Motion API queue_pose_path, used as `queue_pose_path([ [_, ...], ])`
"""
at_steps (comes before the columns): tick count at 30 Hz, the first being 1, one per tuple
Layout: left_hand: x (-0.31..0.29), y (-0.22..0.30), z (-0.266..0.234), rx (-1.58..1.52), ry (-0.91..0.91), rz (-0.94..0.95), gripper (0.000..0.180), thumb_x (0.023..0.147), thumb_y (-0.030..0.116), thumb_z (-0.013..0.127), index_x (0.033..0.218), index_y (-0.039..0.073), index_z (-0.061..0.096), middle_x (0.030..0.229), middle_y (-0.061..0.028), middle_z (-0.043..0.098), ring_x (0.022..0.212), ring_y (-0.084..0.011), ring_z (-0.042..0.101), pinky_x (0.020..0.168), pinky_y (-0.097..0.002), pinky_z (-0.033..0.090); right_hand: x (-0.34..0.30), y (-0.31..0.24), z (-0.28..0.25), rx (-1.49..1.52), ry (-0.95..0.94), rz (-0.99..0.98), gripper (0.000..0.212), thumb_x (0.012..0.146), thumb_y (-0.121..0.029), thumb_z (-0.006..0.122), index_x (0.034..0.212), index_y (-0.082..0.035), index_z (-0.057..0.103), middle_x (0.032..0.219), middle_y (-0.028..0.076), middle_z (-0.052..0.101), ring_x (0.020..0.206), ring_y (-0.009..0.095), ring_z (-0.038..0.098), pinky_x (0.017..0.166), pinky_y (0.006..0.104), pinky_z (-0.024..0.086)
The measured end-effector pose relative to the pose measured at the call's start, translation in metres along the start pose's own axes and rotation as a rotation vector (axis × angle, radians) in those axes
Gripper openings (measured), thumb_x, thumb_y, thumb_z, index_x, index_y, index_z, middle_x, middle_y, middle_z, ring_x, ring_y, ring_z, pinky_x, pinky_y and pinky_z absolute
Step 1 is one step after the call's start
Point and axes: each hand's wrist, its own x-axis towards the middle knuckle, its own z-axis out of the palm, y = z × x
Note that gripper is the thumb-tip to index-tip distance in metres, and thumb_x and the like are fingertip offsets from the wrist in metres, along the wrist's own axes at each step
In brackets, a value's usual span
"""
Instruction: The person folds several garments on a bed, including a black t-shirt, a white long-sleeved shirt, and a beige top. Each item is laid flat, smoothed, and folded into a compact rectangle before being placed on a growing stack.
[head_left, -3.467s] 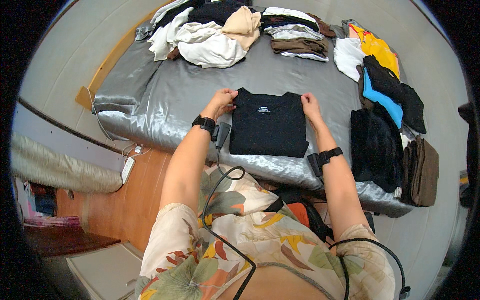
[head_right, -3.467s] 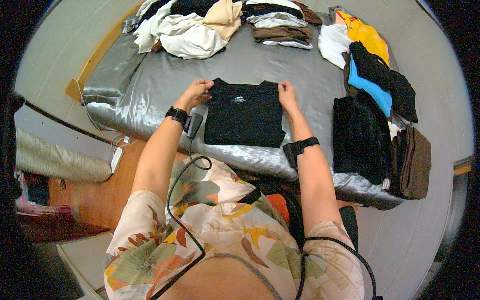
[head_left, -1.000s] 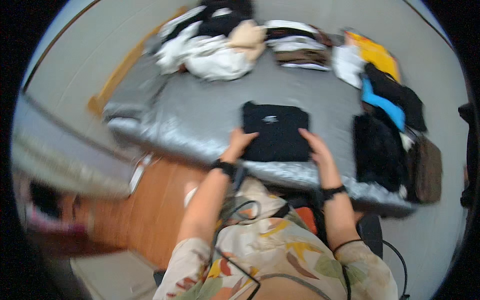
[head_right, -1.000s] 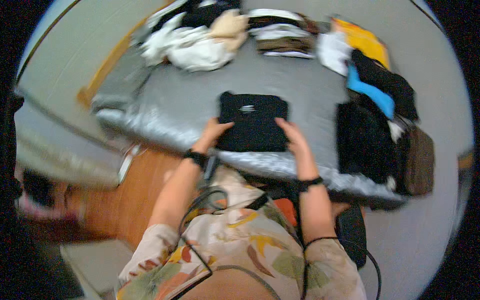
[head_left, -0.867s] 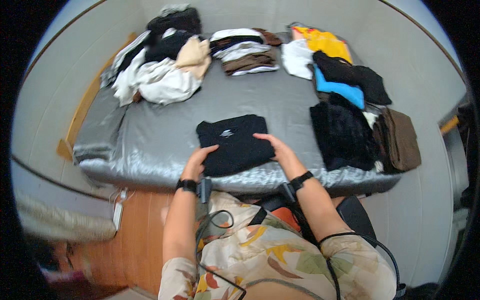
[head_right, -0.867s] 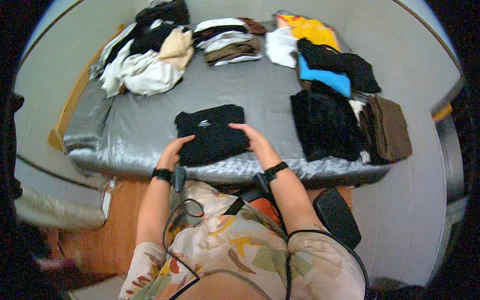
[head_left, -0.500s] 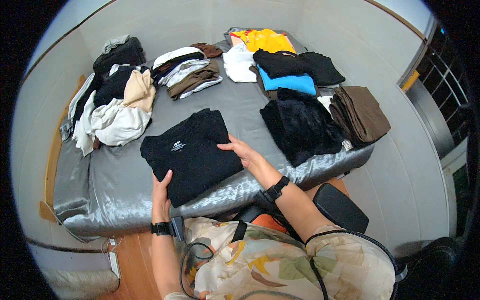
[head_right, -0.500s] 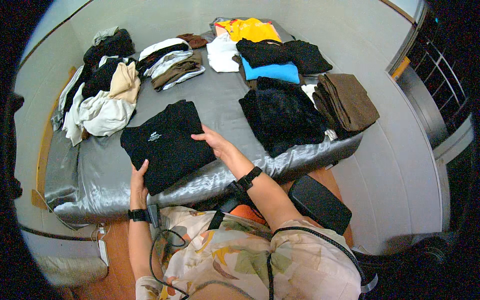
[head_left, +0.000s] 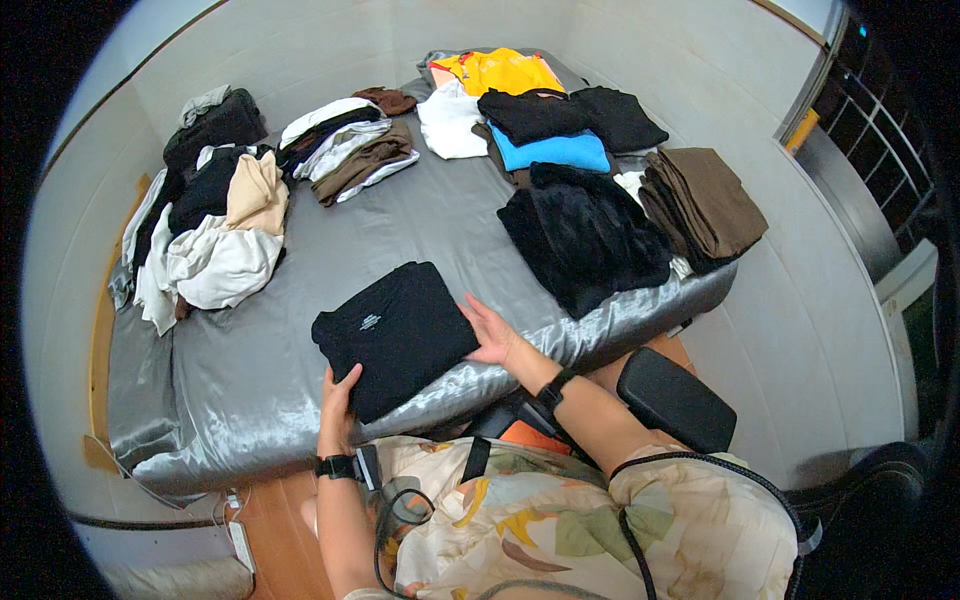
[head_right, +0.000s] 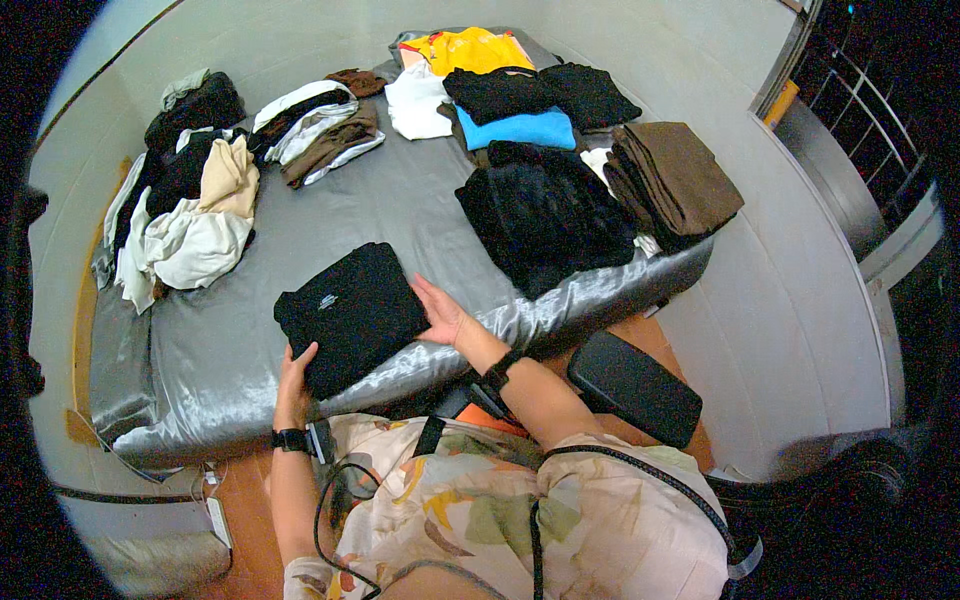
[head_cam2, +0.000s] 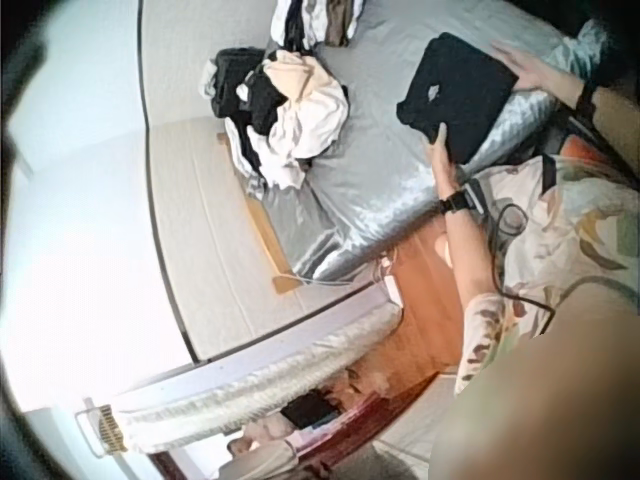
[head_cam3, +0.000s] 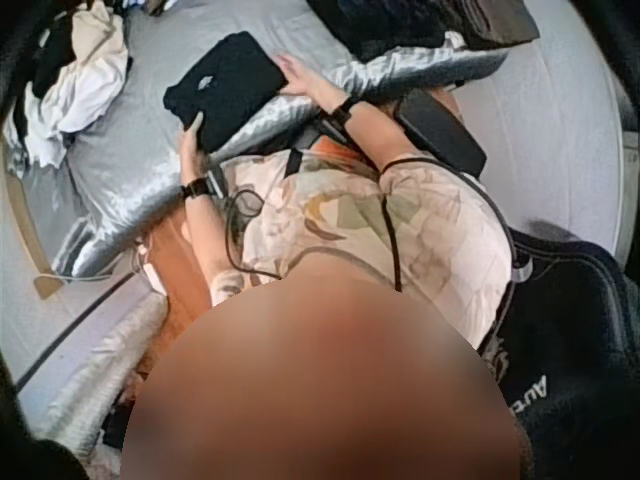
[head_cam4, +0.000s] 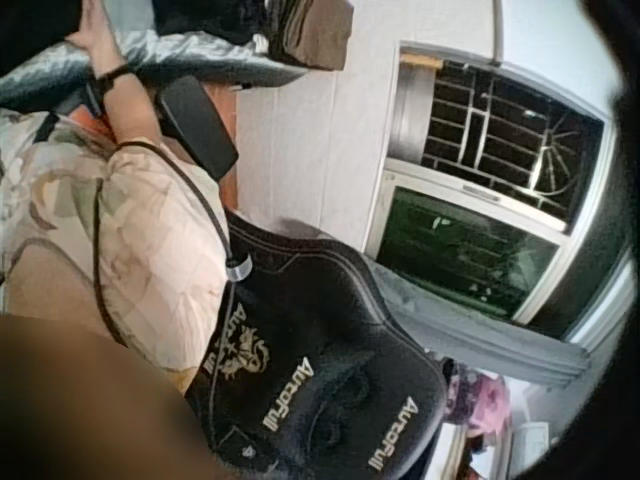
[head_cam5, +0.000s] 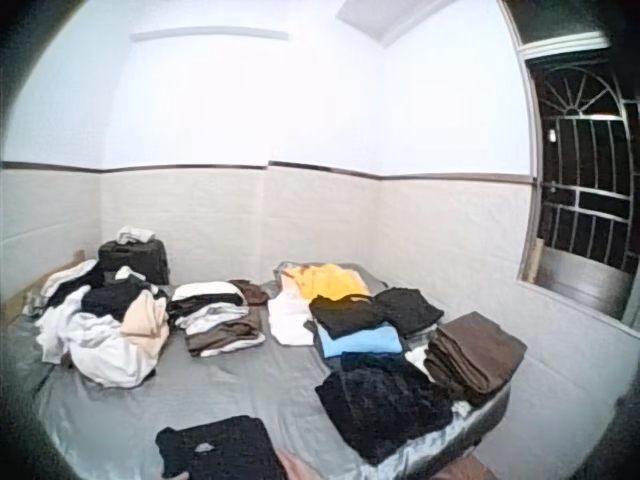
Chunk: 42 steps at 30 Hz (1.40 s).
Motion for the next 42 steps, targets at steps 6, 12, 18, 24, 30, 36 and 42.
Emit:
queue_pose_path([
  [6,-0.021,0.0,0.005,-0.037,-0.043,-0.053,0.078,0.075,-0.006,0.069,0.141,0.008,0.029,0.133,-0.0159,0.046,0.116,-0.0306,0.052,0.098,-0.0398,0.046,-0.023,0.058,-0.002,0.188,0.141,-0.134,0.08,0.081,-0.039,0.07,0.143,-0.005,0.032,0.147,0.012,0.036,0.138,0.029,0.028,0.114,0.0466,0.019],
  [12,-0.045,-0.02,0.028,-0.189,-0.001,-0.026,0.08,0.079,-0.007,0.065,0.145,0.014,0.023,0.137,-0.014,0.042,0.119,-0.032,0.049,0.094,-0.0439,0.049,-0.01,0.097,0.017,0.119,0.169,-0.253,0.05,0.083,-0.029,0.07,0.125,-0.008,0.053,0.13,0.007,0.055,0.121,0.026,0.049,0.106,0.0445,0.033],
  [18,-0.056,-0.019,0.03,-0.282,-0.04,-0.056,0.071,0.083,0.003,0.066,0.142,0.013,0.028,0.135,-0.0135,0.044,0.119,-0.0314,0.05,0.094,-0.0447,0.049,0.01,0.1,0.035,0.077,0.309,-0.283,0.033,0.085,-0.012,0.066,0.116,-0.003,0.059,0.119,0.01,0.061,0.11,0.026,0.056,0.101,0.0411,0.041],
  [24,-0.021,-0.002,0.012,-0.662,-0.223,-0.136,0.044,0.086,0.023,0.063,0.123,0.001,0.054,0.123,-0.015,0.058,0.109,-0.0305,0.058,0.096,-0.0438,0.047,0.017,0.083,0.064,-0.061,0.191,-0.27,0.029,0.086,-0.004,0.06,0.115,0.0,0.058,0.116,0.012,0.061,0.104,0.028,0.059,0.095,0.0452,0.045],
  [30,0.019,0.02,0.007,-0.668,-0.153,-0.019,0.033,0.084,0.014,0.063,0.113,0.0,0.06,0.112,-0.0154,0.064,0.101,-0.0297,0.062,0.091,-0.0421,0.05,0.007,0.064,0.09,-0.168,0.214,-0.33,0.043,0.082,0.002,0.062,0.124,0.003,0.051,0.123,0.015,0.057,0.111,0.03,0.055,0.102,0.0461,0.041],
  [36,0.047,0.028,0.03,-0.543,-0.22,0.128,0.047,0.083,0.002,0.066,0.124,0.01,0.046,0.117,-0.0096,0.057,0.105,-0.0253,0.059,0.089,-0.0423,0.051,0.013,0.039,0.052,-0.076,0.281,-0.404,0.049,0.085,-0.009,0.064,0.131,-0.002,0.046,0.134,0.013,0.048,0.123,0.03,0.045,0.109,0.0493,0.028],
  [42,0.049,0.004,0.011,-0.506,-0.192,-0.071,0.058,0.092,0.001,0.056,0.141,0.015,0.028,0.127,-0.0089,0.052,0.11,-0.0227,0.055,0.095,-0.0373,0.048,0.021,0.061,0.009,-0.093,0.281,-0.422,0.056,0.088,-0.019,0.065,0.136,-0.004,0.04,0.135,0.013,0.049,0.126,0.03,0.044,0.111,0.0507,0.027],
])
